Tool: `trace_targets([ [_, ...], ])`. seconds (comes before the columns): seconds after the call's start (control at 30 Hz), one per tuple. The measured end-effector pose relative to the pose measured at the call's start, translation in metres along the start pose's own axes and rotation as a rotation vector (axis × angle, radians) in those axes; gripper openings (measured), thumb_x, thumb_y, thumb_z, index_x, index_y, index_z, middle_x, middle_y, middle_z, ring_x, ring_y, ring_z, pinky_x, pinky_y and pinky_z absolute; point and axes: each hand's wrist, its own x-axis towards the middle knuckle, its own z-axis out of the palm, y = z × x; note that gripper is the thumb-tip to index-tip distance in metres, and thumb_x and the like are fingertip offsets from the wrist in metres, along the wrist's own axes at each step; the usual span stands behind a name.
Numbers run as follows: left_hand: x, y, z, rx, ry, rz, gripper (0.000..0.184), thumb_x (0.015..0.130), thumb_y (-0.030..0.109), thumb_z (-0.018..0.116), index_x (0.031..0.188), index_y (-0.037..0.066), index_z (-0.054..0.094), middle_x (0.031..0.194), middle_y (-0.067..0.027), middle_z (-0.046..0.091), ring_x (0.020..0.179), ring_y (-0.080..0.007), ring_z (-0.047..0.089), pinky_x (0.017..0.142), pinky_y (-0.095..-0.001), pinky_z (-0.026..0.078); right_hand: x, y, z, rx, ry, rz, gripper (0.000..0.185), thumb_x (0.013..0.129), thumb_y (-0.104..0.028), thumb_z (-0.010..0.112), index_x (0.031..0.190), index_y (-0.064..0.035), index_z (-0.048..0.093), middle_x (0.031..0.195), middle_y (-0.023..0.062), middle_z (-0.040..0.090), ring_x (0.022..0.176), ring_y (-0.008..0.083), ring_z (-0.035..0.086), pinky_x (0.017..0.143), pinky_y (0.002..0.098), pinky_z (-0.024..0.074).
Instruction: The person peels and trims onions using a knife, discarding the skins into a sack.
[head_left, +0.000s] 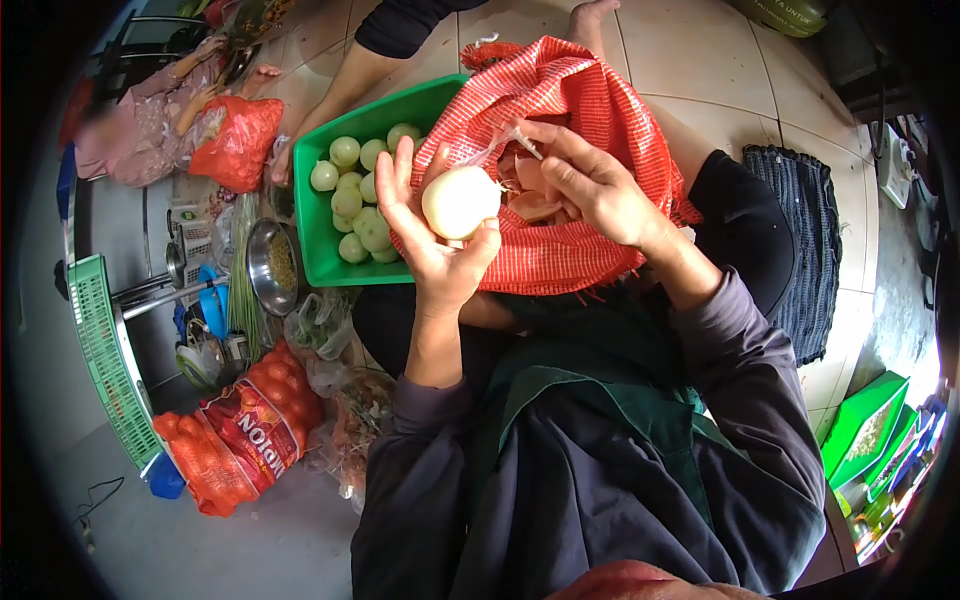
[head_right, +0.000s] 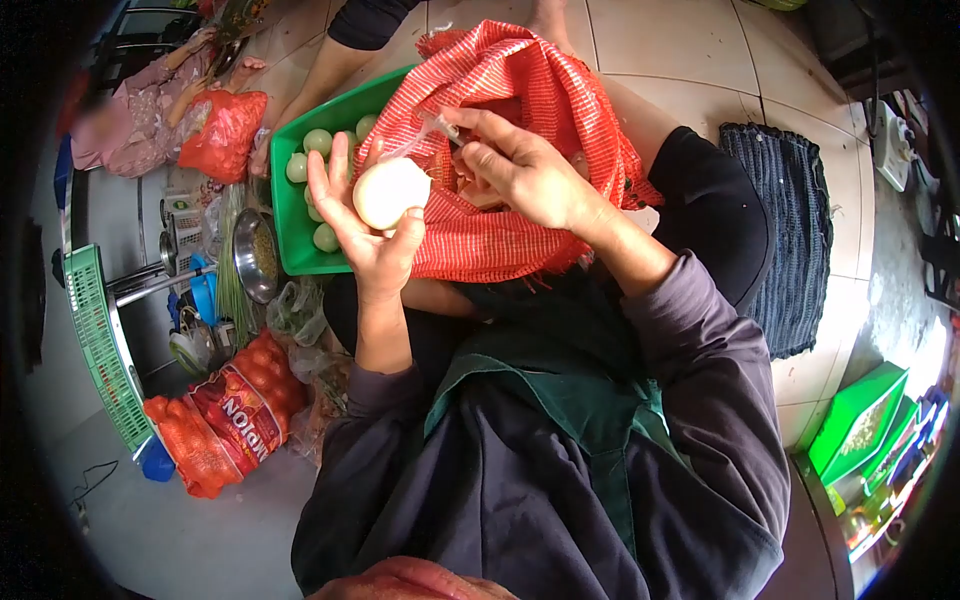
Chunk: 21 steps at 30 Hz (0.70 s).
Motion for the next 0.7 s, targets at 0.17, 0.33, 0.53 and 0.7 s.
trace_targets([
  [0.17,0.002,-0.007,-0.002,0.167,-0.077,0.157,0.104,0.070,0.008,0.073,0.149,0.003,0.005,0.153,-0.0249,0.014,0.133,-0.0403,0.038,0.105,-0.0465,0.041,-0.002,0.011,0.004,-0.278,-0.136,-0.204,0.044,0.098,-0.014,0.050,0.139,-0.0005,0.041,0.116,0.0152,0.062,0.107,0.0216,0.058,0.094,0.0326,0.0448],
  [0.33,0.003,-0.003,-0.002,0.316,-0.148,0.239,0.104,0.066,0.002,0.069,0.148,0.003,0.005,0.154,-0.0258,0.009,0.132,-0.0437,0.038,0.105,-0.0481,0.042,0.001,0.017,0.006,-0.358,-0.172,-0.298,0.042,0.098,-0.012,0.049,0.139,-0.0040,0.042,0.120,0.0167,0.060,0.113,0.0234,0.056,0.099,0.0343,0.0423],
  [0.53,0.005,-0.004,-0.006,0.333,-0.151,0.281,0.112,0.063,0.005,0.069,0.150,0.007,0.000,0.156,-0.0220,0.007,0.135,-0.0441,0.033,0.104,-0.0479,0.041,0.005,0.022,0.000,-0.244,-0.143,-0.187,0.039,0.100,-0.011,0.046,0.139,-0.0063,0.044,0.101,0.0092,0.059,0.093,0.0161,0.057,0.086,0.0297,0.0470],
  [0.7,0.003,0.003,-0.006,0.163,-0.054,0.197,0.115,0.067,0.018,0.076,0.150,0.006,-0.003,0.156,-0.0240,0.002,0.136,-0.0447,0.033,0.107,-0.0482,0.037,0.007,0.012,-0.004,0.054,0.005,0.027,0.038,0.103,-0.011,0.039,0.141,-0.0048,0.040,0.081,-0.0002,0.048,0.069,0.0068,0.047,0.069,0.0199,0.0452],
])
